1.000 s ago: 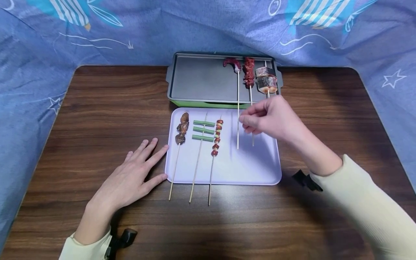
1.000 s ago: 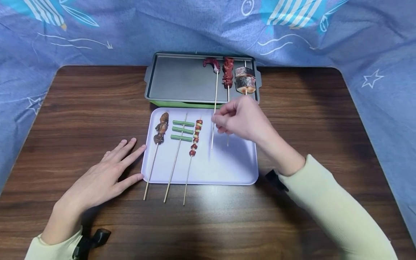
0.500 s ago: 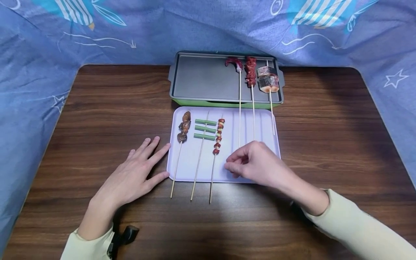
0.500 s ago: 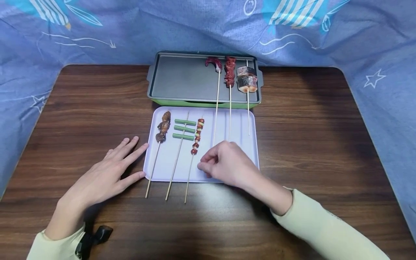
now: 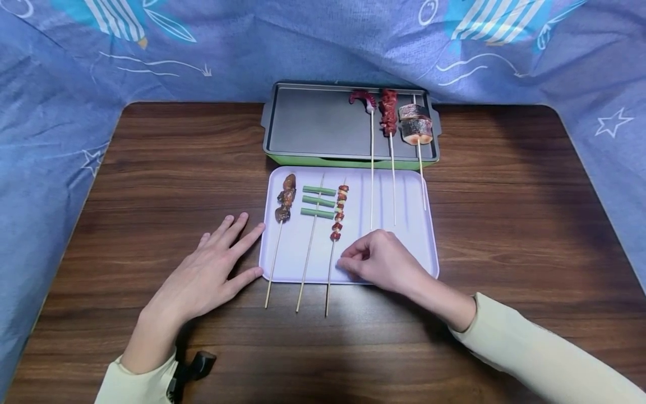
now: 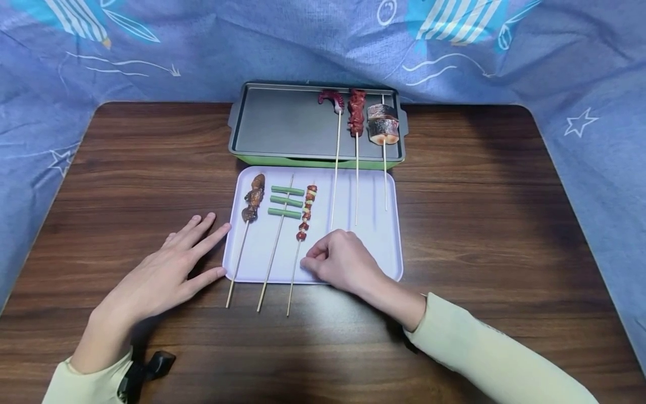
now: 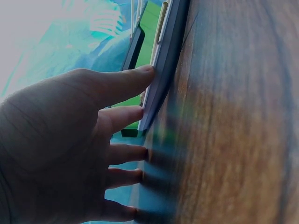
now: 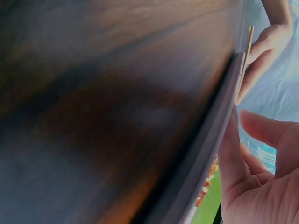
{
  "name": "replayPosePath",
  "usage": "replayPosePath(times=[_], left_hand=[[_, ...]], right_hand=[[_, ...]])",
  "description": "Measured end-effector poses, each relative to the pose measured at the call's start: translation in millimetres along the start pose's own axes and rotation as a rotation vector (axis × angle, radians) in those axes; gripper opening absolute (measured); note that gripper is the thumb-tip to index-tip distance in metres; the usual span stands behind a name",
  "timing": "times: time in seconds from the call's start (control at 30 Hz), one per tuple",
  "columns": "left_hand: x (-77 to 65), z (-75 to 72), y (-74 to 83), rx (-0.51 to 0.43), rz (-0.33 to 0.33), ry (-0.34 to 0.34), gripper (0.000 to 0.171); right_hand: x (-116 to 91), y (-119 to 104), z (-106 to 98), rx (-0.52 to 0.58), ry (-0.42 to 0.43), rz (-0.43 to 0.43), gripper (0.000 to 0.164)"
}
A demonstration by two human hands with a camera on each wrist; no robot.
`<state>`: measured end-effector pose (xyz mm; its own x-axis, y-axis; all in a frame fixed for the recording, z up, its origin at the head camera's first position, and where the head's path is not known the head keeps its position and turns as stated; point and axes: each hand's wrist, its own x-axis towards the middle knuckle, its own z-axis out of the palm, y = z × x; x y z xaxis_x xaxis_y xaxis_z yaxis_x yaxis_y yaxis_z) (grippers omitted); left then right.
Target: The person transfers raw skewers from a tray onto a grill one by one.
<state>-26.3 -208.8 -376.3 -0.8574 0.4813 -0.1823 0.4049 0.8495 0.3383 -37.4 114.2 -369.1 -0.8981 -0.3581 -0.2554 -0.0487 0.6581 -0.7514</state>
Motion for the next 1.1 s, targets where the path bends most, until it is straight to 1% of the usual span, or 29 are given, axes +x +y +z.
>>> replayPosePath(times=[0.13,0.3,0.43,0.5,0.63,0.83,0.93,1.1], left_hand=[[0.2,-0.4,0.2,0.000,0.004,0.000,0.072],[0.6,0.3,0.2,0.003,0.006,0.002,0.072],[0.4,0.2,0.3,0.007,0.006,0.004,0.072],[0.4,0.5,0.5,0.010,0.007,0.007,0.072],[0.1,1.9,0.6,0.011,0.006,0.014,0.072],[-0.6,2.0,0.1,0.001,-0.001,0.002,0.072],[-0.6,1.6,0.2,0.000,-0.003,0.001,0.072],[-0.3,1.5,0.4,-0.003,-0.001,0.006,0.072]], right_hand=[[3.9,1.0,4.9,0.076,-0.017,0.042,0.010],[6.6,2.3,10.7,0.243,-0.051,0.107,0.011],[8.5,2.3,13.5,0.338,-0.055,0.150,0.011],[9.9,2.1,14.3,0.352,-0.055,0.163,0.011],[13.1,1.6,15.7,0.343,-0.065,0.169,0.012],[15.1,1.8,17.1,0.357,-0.076,0.176,0.011],[14.7,3.2,17.7,0.382,-0.069,0.186,0.010],[12.4,6.4,18.2,0.470,-0.057,0.243,0.011]])
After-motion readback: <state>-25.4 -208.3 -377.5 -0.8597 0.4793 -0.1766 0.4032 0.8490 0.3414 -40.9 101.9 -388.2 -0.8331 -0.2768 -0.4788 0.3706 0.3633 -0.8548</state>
